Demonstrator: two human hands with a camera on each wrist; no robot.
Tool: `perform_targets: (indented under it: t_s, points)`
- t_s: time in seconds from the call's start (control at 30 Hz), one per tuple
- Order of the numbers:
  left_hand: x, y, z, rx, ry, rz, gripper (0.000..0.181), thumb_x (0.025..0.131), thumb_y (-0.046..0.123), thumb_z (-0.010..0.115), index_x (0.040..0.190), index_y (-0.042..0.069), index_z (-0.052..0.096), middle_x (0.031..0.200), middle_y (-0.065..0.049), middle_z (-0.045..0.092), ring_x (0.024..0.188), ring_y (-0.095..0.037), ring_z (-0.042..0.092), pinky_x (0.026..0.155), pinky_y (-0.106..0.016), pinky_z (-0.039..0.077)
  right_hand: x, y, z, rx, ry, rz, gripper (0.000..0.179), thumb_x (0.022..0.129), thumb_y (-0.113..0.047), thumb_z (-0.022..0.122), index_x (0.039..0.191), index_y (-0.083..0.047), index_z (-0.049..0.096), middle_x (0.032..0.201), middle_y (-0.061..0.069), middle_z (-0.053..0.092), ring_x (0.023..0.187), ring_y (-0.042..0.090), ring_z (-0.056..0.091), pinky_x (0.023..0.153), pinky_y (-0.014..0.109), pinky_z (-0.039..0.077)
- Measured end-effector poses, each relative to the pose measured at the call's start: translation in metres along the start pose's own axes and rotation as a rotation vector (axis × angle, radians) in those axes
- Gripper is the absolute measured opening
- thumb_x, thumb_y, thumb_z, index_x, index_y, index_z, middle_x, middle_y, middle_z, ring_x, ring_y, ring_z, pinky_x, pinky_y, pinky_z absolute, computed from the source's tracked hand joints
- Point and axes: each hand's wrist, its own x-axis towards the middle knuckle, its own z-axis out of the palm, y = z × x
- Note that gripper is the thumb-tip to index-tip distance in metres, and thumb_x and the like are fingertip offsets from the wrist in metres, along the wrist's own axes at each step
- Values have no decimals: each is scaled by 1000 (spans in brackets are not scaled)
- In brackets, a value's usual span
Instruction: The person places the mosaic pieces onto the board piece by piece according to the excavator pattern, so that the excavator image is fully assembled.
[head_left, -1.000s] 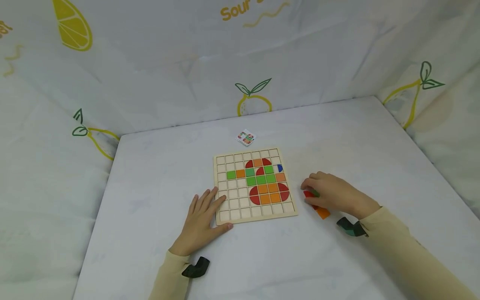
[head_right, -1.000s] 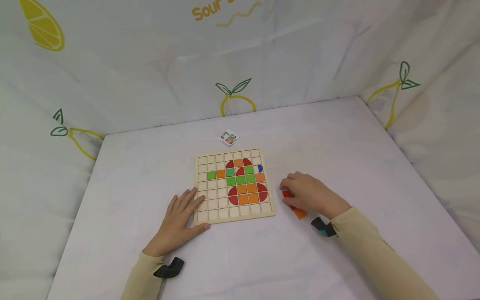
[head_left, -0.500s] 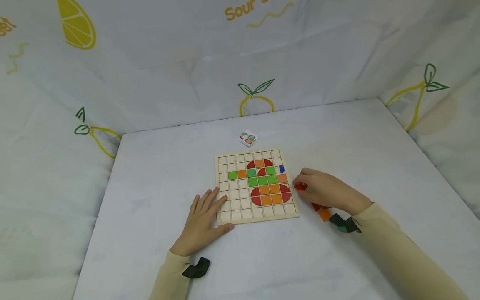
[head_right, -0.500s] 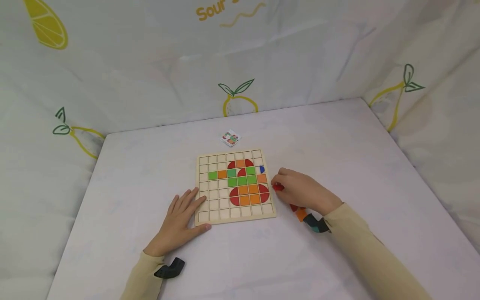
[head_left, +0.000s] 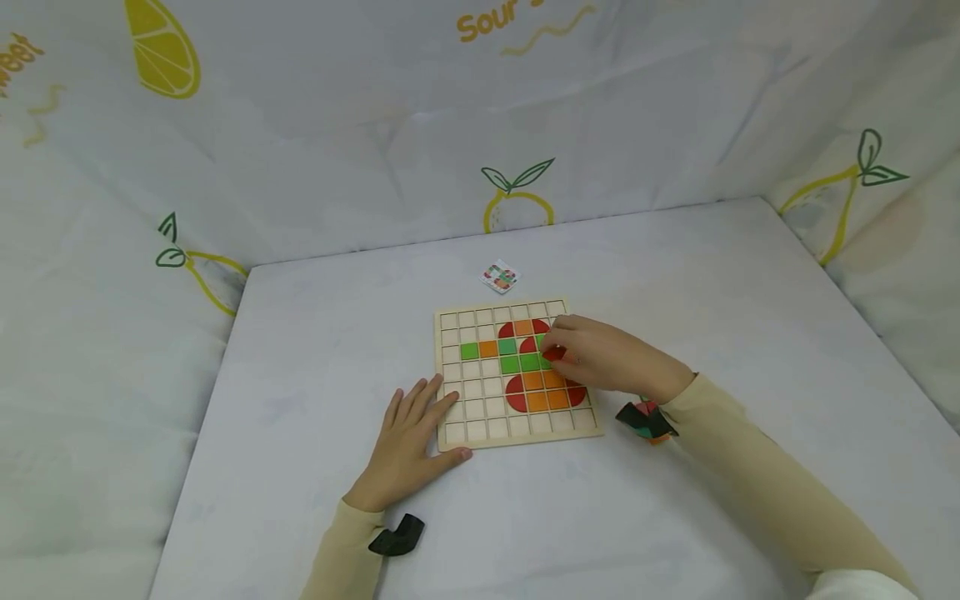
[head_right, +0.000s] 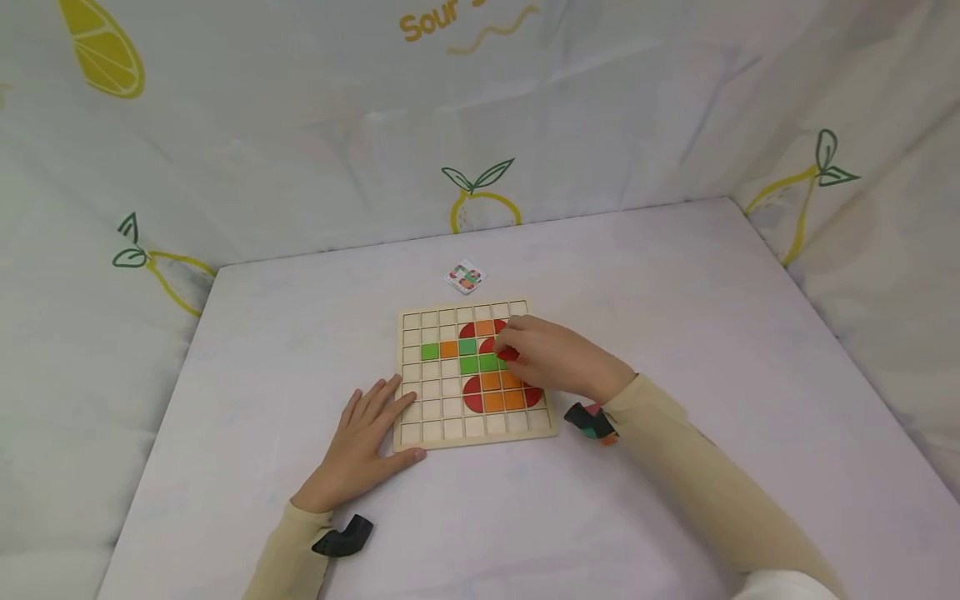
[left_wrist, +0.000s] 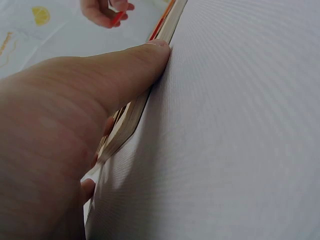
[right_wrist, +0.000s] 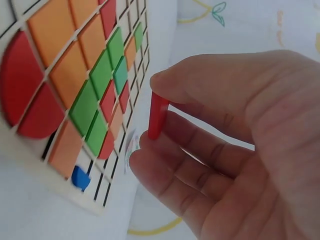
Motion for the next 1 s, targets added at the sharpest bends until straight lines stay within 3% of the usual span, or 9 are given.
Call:
perform_targets:
  t_s: [0.4, 0.77, 1.0]
  points:
    - [-1, 0, 0, 11, 22, 25, 84, 88, 58, 69, 157, 22, 38, 172, -1, 17, 159, -29, 12, 129, -50, -2, 43, -23, -4, 83, -1, -112, 25, 95, -16, 71, 119, -10, 71, 117, 2, 66, 105, 19, 62, 96, 36, 58]
    - [0, -4, 3, 16, 29, 31, 84, 89, 62, 66, 158, 24, 38, 172, 1, 16, 160, -27, 11, 129, -50, -1, 86, -31, 1, 106, -72, -194, 28, 98, -16, 66, 123, -5, 71, 117, 5, 67, 105, 19, 65, 97, 34, 57]
    - [-1, -2, -2, 4, -2, 14, 84, 89, 59, 68, 158, 22, 37, 172, 0, 15, 160, -27, 9, 130, -50, -2, 108, -32, 0, 190, -111, -120, 35, 99, -21, 64, 131, -8, 66, 122, 3, 66, 108, 19, 63, 97, 33, 56]
